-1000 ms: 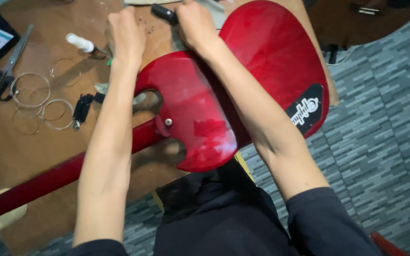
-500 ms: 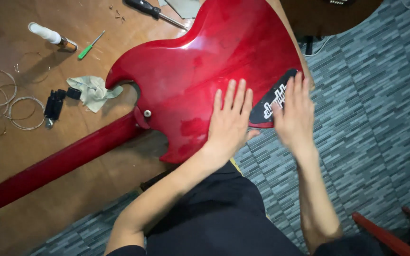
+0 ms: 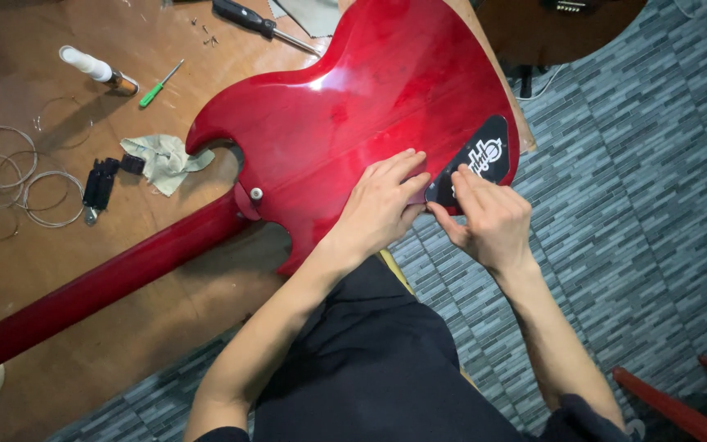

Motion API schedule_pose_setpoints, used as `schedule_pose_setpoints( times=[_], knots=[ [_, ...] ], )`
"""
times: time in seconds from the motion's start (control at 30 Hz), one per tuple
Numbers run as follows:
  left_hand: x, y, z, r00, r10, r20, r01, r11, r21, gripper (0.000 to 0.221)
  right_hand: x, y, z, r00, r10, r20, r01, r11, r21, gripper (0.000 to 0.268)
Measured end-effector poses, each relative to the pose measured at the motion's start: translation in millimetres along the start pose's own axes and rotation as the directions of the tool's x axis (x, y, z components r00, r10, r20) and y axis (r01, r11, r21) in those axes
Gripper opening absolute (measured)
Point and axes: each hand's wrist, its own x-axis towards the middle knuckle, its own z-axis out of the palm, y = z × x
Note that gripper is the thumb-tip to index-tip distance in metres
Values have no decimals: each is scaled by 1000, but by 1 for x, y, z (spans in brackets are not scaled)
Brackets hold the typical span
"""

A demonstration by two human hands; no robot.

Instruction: The person unscrews the backplate of an electric guitar, removes it, and cleans the internal electronic components using a small tool and a cloth.

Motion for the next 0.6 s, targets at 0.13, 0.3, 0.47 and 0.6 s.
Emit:
schedule_pose_setpoints(
  times=[0.13,0.3,0.47,0.6],
  knots=[
    [6,-5,-5,998,61,7,-61,998,34,58,14,-8,-9,967,-210,-144,210,978,-16,35],
    [17,-1,8,980,200,5,-200,978,56,44,4,-1,12,917,-253,-308,256,966,-30,23],
    [27,-4,25,923,384,-2,-374,899,227,30,-5,15,37,912,-119,-394,166,982,88,20],
    [28,-10,35,900,434,-42,-408,872,269,22,15,6,14,923,352,-156,-288,899,330,35]
  ],
)
